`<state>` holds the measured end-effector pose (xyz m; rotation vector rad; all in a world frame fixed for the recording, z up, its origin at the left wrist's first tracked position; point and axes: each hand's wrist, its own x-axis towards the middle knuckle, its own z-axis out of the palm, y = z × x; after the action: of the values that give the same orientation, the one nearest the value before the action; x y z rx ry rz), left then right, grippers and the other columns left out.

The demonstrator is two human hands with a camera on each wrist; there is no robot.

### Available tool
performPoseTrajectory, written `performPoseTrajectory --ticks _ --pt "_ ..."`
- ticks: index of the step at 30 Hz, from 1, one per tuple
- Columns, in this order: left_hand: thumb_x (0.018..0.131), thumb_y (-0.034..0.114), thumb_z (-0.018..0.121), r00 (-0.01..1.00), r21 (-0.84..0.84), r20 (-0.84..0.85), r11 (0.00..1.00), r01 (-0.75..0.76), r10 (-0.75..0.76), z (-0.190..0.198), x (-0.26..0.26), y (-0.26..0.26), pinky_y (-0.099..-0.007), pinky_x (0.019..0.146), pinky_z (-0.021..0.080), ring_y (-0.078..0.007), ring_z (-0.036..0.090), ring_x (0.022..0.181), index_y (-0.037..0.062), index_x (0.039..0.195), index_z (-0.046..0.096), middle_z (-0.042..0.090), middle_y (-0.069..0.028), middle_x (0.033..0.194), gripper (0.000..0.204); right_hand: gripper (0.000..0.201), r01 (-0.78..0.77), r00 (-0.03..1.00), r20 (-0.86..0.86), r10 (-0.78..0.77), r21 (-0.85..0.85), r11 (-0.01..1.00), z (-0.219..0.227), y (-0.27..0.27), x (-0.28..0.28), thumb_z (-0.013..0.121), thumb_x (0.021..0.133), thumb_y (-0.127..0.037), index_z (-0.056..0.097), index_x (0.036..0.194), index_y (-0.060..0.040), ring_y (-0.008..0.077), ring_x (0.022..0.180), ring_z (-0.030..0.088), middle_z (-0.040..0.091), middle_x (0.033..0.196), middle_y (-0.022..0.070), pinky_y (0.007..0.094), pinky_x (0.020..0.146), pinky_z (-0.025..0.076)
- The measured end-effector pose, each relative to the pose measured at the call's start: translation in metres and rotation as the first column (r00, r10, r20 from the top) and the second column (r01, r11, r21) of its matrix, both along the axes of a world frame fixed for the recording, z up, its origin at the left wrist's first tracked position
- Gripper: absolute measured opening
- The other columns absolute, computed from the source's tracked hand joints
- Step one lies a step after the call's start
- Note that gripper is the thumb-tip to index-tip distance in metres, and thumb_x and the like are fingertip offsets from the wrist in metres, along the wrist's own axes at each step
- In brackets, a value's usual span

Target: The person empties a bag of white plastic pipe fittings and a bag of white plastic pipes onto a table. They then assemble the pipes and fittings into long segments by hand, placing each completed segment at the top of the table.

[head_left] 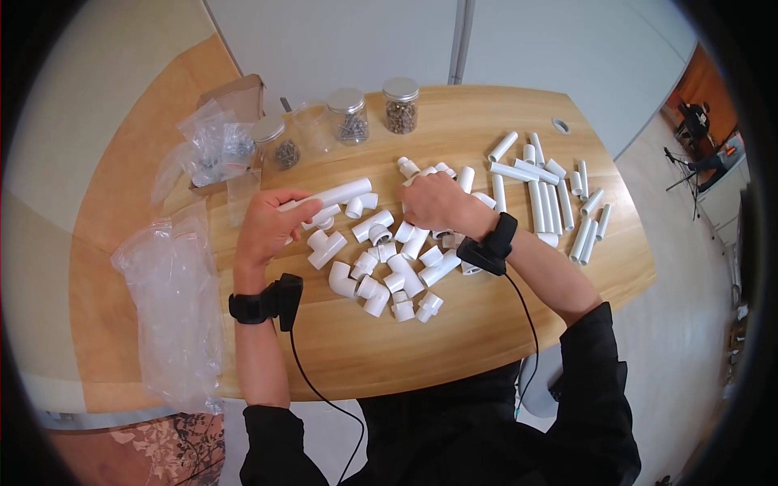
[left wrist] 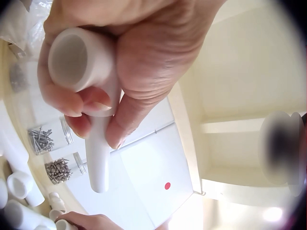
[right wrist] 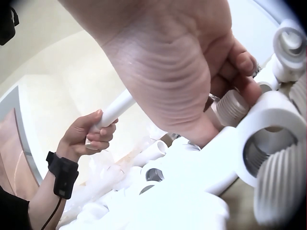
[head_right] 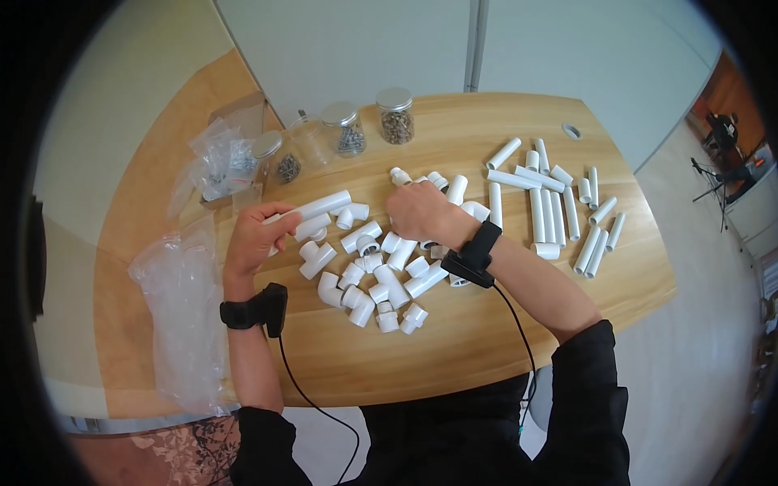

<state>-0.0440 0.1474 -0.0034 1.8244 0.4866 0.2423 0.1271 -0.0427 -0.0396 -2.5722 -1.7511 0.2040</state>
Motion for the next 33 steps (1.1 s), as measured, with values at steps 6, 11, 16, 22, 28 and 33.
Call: performPoseTrajectory --ticks 6,11,16,22,28,33 --pt "0.077 0.021 0.067 1.0 0.006 -0.013 1.0 -0.001 0.001 0.0 -0.001 0.002 -0.0183 0.043 0.038 -0.005 0.047 0.048 -0.0015 0.09 0.066 0.06 -0.0025 0.067 0.027 0.021 -0.009 1.0 -0.03 0.007 -0.061 0.998 0.005 -0.002 0.004 0.059 0.072 -0.023 0.063 0.084 -0.0054 0.0329 0.076 0.061 0.062 0.072 0.0153 0.0424 0.068 0.047" --pt "0.079 0.018 0.066 1.0 -0.001 -0.014 1.0 0.003 -0.003 0.001 -0.002 0.003 -0.0174 0.044 0.038 -0.0035 0.048 0.048 0.0002 0.088 0.065 0.058 -0.0017 0.065 0.02 0.02 -0.003 0.998 -0.057 0.011 0.13 0.991 0.025 -0.013 0.023 0.06 0.074 -0.021 0.065 0.089 -0.0086 0.0295 0.076 0.061 0.063 0.074 0.0126 0.039 0.068 0.047" --pt "0.079 0.019 0.066 1.0 -0.017 -0.007 1.0 0.009 -0.009 0.001 -0.002 0.004 -0.0169 0.043 0.037 -0.0033 0.047 0.047 0.0006 0.088 0.065 0.058 -0.0016 0.064 0.02 0.019 0.021 0.993 -0.117 0.001 0.193 0.981 0.03 -0.013 0.023 0.063 0.074 -0.019 0.064 0.089 -0.0077 0.0285 0.076 0.061 0.064 0.075 0.012 0.0387 0.067 0.047" --pt "0.077 0.02 0.067 1.0 -0.012 -0.003 1.0 0.014 -0.014 0.001 -0.003 0.006 -0.0186 0.043 0.036 -0.0046 0.045 0.046 -0.0009 0.088 0.066 0.059 -0.0017 0.065 0.024 0.02 -0.158 0.966 -0.156 0.206 0.273 0.949 0.011 0.0 -0.009 0.064 0.073 -0.017 0.062 0.089 -0.0064 0.0291 0.079 0.06 0.063 0.079 0.0114 0.0386 0.067 0.048" --pt "0.077 0.019 0.067 1.0 -0.009 0.001 1.0 0.01 -0.01 0.004 -0.006 0.008 -0.0185 0.043 0.036 -0.0044 0.046 0.047 -0.0005 0.086 0.066 0.058 -0.0013 0.064 0.021 0.03 -0.198 0.975 -0.103 0.198 0.011 0.98 0.006 0.022 -0.028 0.066 0.07 -0.024 0.062 0.093 -0.0048 0.0319 0.083 0.059 0.059 0.084 0.0147 0.0403 0.071 0.048" --pt "0.077 0.019 0.067 1.0 0.012 -0.009 1.0 0.013 -0.013 0.004 -0.006 0.008 -0.0186 0.043 0.037 -0.0047 0.046 0.046 -0.0002 0.085 0.066 0.058 -0.0014 0.064 0.021 0.025 -0.215 0.969 -0.108 0.221 0.064 0.974 -0.002 0.025 -0.026 0.062 0.07 -0.022 0.062 0.083 -0.0013 0.0328 0.08 0.061 0.062 0.08 0.0168 0.0406 0.068 0.049"
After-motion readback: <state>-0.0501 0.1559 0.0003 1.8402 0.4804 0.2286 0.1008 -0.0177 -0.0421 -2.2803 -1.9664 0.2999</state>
